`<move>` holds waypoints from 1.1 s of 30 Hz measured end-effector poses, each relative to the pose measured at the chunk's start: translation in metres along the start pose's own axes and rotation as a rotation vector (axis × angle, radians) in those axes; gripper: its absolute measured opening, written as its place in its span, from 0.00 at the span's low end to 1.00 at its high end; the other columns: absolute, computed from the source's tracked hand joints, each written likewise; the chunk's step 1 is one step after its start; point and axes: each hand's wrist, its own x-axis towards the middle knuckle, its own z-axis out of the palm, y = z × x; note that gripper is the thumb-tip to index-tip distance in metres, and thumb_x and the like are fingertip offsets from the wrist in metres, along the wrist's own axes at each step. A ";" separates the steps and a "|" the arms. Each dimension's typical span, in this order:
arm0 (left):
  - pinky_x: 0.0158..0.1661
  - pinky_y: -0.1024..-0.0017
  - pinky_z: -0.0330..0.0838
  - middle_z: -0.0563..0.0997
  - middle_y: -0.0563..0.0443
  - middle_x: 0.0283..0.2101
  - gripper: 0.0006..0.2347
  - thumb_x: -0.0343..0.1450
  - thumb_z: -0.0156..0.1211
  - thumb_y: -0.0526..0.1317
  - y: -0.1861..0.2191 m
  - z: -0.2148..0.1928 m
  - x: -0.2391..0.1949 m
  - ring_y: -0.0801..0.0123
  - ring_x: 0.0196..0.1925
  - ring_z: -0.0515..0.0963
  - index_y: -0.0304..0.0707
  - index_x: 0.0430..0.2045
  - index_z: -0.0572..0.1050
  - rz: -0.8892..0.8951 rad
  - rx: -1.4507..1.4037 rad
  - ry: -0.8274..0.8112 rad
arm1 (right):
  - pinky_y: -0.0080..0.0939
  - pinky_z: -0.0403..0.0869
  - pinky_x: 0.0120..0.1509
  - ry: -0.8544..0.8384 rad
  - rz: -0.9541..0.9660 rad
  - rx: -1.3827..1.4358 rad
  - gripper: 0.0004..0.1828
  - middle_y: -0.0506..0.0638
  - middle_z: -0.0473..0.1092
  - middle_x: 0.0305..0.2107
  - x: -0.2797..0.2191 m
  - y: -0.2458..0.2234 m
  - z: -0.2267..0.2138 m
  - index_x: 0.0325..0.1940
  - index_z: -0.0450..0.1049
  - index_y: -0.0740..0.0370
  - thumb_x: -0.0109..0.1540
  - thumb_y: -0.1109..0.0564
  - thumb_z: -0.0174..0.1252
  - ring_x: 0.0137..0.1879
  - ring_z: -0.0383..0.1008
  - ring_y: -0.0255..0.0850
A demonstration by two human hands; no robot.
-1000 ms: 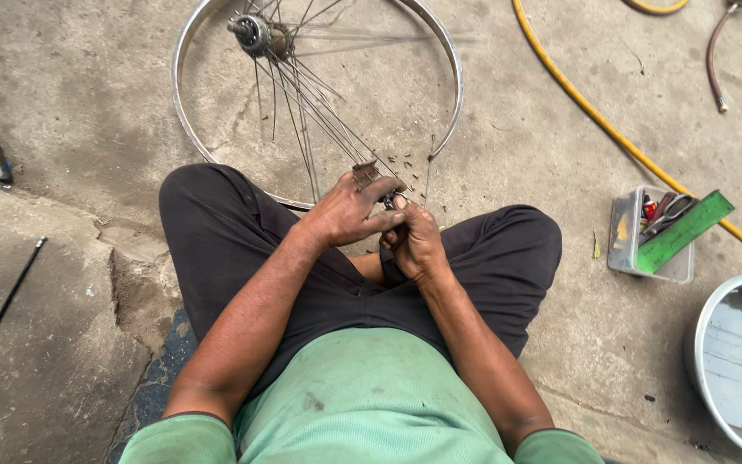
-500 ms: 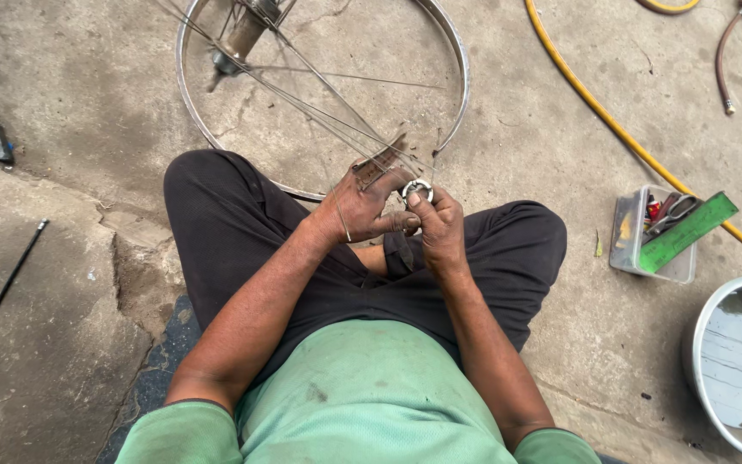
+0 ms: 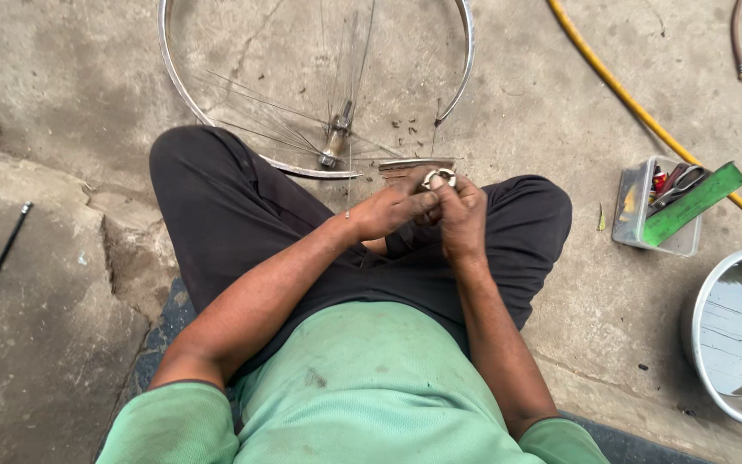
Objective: The person sits on the floor and works on a bicycle wheel, using a metal ring to thread and adjust the spokes. They repeatedly insert the ring onto the spokes and manipulate the wheel hub to align the components.
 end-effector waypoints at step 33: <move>0.36 0.72 0.75 0.79 0.52 0.42 0.26 0.77 0.50 0.42 -0.018 0.016 -0.001 0.73 0.37 0.76 0.43 0.72 0.53 -0.062 -0.266 -0.062 | 0.29 0.65 0.29 -0.161 0.127 -0.322 0.12 0.43 0.69 0.21 -0.009 -0.018 -0.035 0.36 0.76 0.62 0.68 0.52 0.58 0.25 0.67 0.28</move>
